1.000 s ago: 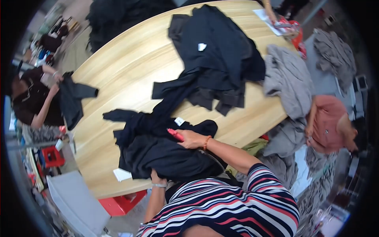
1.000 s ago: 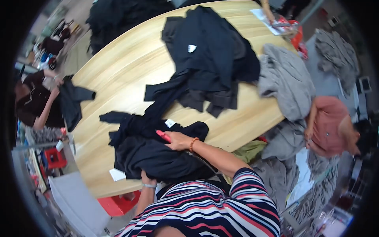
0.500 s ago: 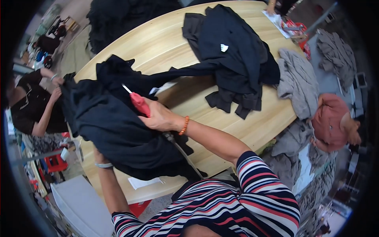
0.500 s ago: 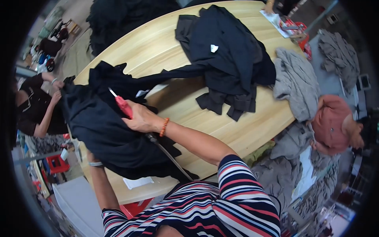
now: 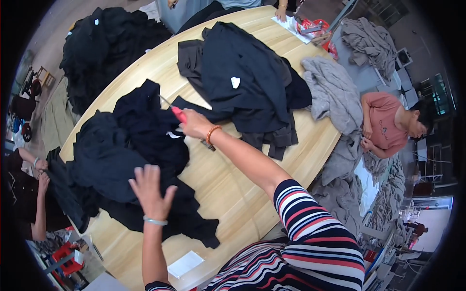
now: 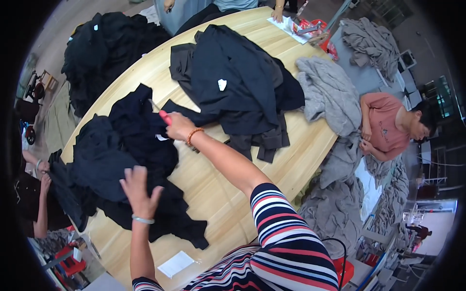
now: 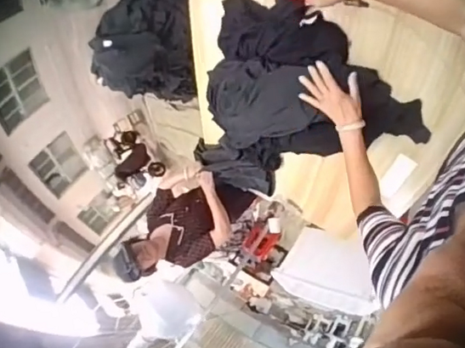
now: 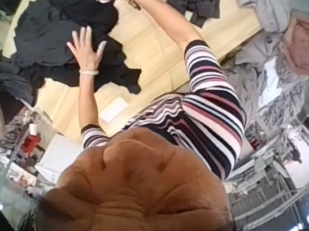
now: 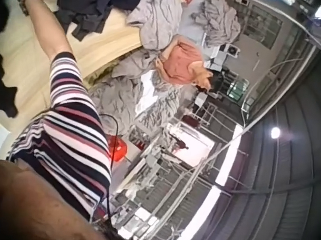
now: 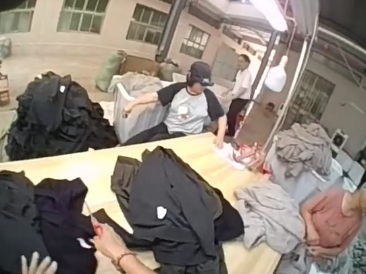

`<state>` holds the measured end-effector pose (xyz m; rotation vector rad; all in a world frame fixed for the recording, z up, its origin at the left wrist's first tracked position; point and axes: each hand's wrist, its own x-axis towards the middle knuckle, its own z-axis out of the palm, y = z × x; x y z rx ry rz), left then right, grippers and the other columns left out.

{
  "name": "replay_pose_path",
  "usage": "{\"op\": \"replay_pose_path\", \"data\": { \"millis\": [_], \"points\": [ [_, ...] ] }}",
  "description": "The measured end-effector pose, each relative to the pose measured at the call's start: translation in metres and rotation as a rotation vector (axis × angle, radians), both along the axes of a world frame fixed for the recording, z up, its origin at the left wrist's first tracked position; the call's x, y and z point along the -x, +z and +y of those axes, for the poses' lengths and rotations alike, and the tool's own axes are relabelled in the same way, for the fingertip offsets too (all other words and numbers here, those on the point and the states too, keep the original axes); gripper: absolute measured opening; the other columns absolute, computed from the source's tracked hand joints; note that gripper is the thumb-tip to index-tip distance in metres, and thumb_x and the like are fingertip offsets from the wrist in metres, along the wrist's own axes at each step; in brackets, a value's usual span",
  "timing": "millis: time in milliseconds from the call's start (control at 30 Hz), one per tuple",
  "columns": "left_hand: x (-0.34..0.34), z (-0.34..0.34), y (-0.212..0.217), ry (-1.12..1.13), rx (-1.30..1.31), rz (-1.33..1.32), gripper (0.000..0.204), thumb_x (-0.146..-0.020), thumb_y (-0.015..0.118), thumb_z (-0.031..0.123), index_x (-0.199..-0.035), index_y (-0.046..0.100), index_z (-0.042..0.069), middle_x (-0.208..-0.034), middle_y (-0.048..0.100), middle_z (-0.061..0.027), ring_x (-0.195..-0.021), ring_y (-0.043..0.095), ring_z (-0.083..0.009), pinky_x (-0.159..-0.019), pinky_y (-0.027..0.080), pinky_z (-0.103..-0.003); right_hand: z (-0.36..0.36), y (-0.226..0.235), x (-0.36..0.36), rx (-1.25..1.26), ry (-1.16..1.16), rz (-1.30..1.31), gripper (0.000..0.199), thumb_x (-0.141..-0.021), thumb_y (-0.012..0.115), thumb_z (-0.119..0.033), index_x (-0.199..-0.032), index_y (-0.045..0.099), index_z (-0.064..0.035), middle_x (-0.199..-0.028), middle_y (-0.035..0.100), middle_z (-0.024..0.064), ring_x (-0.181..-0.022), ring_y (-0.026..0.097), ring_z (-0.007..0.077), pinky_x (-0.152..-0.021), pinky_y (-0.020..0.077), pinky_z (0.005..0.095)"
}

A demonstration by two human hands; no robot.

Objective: Trimming excess threads and loose ends from black fabric garments using scissors on a factory workspace table.

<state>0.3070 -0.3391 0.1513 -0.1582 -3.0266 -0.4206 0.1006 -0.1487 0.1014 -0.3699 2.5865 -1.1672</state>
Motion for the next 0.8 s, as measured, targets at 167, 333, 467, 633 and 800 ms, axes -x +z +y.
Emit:
{"op": "replay_pose_path", "data": {
  "millis": [167,333,467,633,800],
  "points": [
    [0.016,-0.015,-0.083,0.114,0.289,-0.104,0.062,-0.08,0.065,0.041,-0.13,0.052,0.007,-0.137,0.046,-0.0107,-0.139,0.025,-0.0337,-0.113,0.007,-0.058,0.067,-0.025,-0.002,-0.501,0.048,-0.169,0.037,-0.082,0.06,-0.02,-0.117,0.055,-0.0063,-0.102,0.065,0.0199,-0.1,0.061,0.0385,-0.085,0.0488,0.0452],
    [0.04,-0.042,-0.087,0.318,0.438,-0.212,0.051,-0.08,0.062,0.039,-0.119,0.061,0.006,-0.14,0.045,-0.0089,-0.139,0.025,-0.0312,-0.113,0.008,-0.059,0.185,0.003,-0.092,-0.417,0.074,-0.139,0.035,-0.084,0.055,-0.014,-0.118,0.055,-0.0116,-0.11,0.062,0.0179,-0.099,0.061,0.0375,-0.083,0.0488,0.0461],
    [0.048,-0.061,-0.111,0.577,0.638,-0.312,0.056,-0.079,0.06,0.024,-0.133,0.052,0.009,-0.148,0.034,-0.0092,-0.142,0.018,-0.0307,-0.111,0.004,-0.063,0.232,0.013,-0.127,-0.354,0.156,-0.209,0.039,-0.083,0.056,-0.014,-0.122,0.053,-0.0135,-0.113,0.06,0.0161,-0.101,0.061,0.0368,-0.086,0.0476,0.0465],
    [0.087,-0.005,-0.07,0.661,0.482,-0.554,0.074,-0.068,0.067,0.015,-0.138,0.044,0.009,-0.147,0.033,-0.0133,-0.141,0.019,-0.0318,-0.109,0.011,-0.062,0.269,-0.007,-0.114,-0.281,0.141,-0.287,0.04,-0.086,0.052,-0.015,-0.126,0.051,-0.0155,-0.12,0.059,0.0143,-0.107,0.058,0.0362,-0.091,0.0459,0.0459],
    [0.099,0.128,-0.031,0.086,0.251,-0.171,0.113,-0.05,0.085,0.038,-0.144,0.029,0.01,-0.141,0.036,-0.0192,-0.133,0.032,-0.0349,-0.105,0.023,-0.056,0.288,-0.006,-0.095,-0.194,0.158,-0.231,0.043,-0.084,0.058,-0.017,-0.126,0.05,-0.0129,-0.104,0.062,0.0188,-0.096,0.059,0.0395,-0.081,0.0494,0.0473]
  ]
}}
